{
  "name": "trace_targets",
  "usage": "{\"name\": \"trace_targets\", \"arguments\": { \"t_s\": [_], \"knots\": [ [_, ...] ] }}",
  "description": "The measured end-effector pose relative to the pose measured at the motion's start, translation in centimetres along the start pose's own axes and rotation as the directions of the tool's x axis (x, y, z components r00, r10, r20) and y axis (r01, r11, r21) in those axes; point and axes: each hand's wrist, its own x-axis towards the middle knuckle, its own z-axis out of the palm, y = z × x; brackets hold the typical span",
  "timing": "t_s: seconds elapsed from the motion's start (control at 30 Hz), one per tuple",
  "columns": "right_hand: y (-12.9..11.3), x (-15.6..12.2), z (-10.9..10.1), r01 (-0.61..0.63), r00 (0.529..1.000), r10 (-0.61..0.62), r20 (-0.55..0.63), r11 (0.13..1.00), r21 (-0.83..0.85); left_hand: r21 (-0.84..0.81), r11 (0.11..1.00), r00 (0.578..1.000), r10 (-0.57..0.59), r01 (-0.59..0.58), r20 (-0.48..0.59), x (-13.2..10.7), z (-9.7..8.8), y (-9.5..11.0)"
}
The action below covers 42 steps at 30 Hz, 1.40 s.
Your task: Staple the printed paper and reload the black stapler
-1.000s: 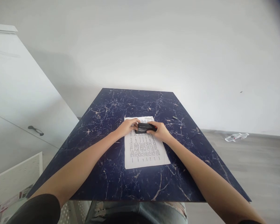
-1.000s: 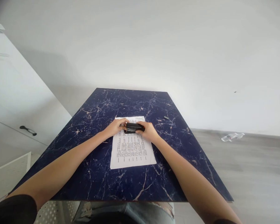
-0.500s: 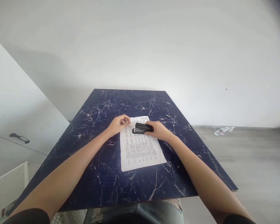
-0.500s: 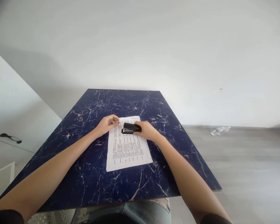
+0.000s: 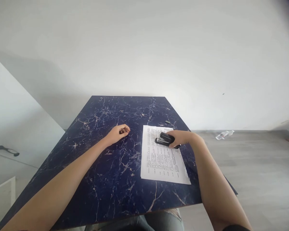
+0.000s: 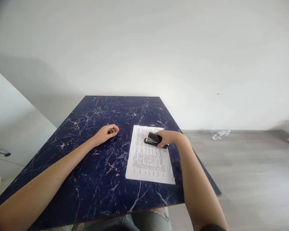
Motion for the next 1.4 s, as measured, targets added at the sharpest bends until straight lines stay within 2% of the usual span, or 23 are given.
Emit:
{"name": "trace_targets", "arguments": {
  "t_s": [0.2, 0.37, 0.53, 0.6, 0.67, 0.7, 0.73, 0.8, 0.83, 0.87, 0.9, 1.03, 1.13, 1.27, 1.4],
  "knots": [
    [2.3, -2.4, -2.1, -0.123, 0.987, 0.124, 0.106, 0.992, -0.021, 0.02, 0.999, 0.999, -0.035, 0.034, 0.03, 0.0, -0.1, -0.2],
    [3.4, -3.5, -2.6, -0.12, 0.987, 0.124, 0.099, 0.992, -0.044, 0.01, 0.999, 0.999, -0.032, 0.032, 0.039, 0.0, -0.3, -0.4],
    [2.6, -4.4, -3.2, -0.077, 0.997, 0.077, -0.004, 0.994, -0.082, -0.093, 0.996, 0.993, 0.006, 0.005, 0.117, -0.1, -0.6, -0.6],
    [3.2, -4.7, -3.6, -0.072, 0.996, 0.071, -0.055, 0.997, -0.014, -0.135, 0.991, 0.991, 0.011, 0.007, 0.132, -0.1, -0.8, -0.7],
    [4.7, -4.5, -3.5, -0.054, 0.977, 0.082, -0.197, 0.988, 0.143, -0.172, 0.985, 0.992, 0.009, 0.013, 0.126, -0.1, -1.0, -0.7],
    [5.8, -4.2, -3.3, -0.032, 0.939, 0.116, -0.323, 0.967, 0.252, -0.192, 0.981, 0.992, 0.01, 0.014, 0.123, -0.1, -1.1, -0.7],
    [6.9, -3.8, -3.0, 0.005, 0.874, 0.172, -0.454, 0.932, 0.361, -0.216, 0.976, 0.992, 0.014, 0.013, 0.126, -0.1, -1.2, -0.7],
    [9.0, -2.7, -2.2, 0.107, 0.703, 0.31, -0.641, 0.844, 0.525, -0.277, 0.961, 0.99, 0.031, 0.008, 0.138, -0.2, -1.4, -0.7],
    [9.8, -2.2, -1.8, 0.152, 0.64, 0.354, -0.682, 0.812, 0.564, -0.319, 0.948, 0.988, 0.043, 0.006, 0.145, -0.2, -1.5, -0.7],
    [10.5, -1.8, -1.5, 0.184, 0.606, 0.376, -0.701, 0.79, 0.584, -0.369, 0.93, 0.986, 0.054, 0.008, 0.158, -0.2, -1.6, -0.6],
    [11.0, -1.5, -1.2, 0.204, 0.597, 0.379, -0.707, 0.781, 0.591, -0.423, 0.906, 0.983, 0.062, 0.017, 0.171, -0.3, -1.6, -0.6],
    [11.6, -1.1, -0.9, 0.234, 0.613, 0.367, -0.699, 0.761, 0.605, -0.565, 0.82, 0.975, 0.045, 0.087, 0.216, -0.3, -1.7, -0.9],
    [12.0, -1.1, -0.9, 0.263, 0.626, 0.352, -0.696, 0.744, 0.614, -0.581, 0.806, 0.971, 0.032, 0.115, 0.237, -0.2, -1.8, -1.4],
    [12.7, -0.8, -0.8, 0.249, 0.632, 0.351, -0.691, 0.752, 0.61, -0.609, 0.788, 0.955, 0.103, 0.092, 0.278, 0.0, -1.9, -2.3],
    [13.0, -0.8, -0.8, 0.241, 0.644, 0.333, -0.689, 0.766, 0.596, -0.625, 0.774, 0.955, 0.106, 0.096, 0.278, 0.1, -1.9, -2.7]
  ]
}}
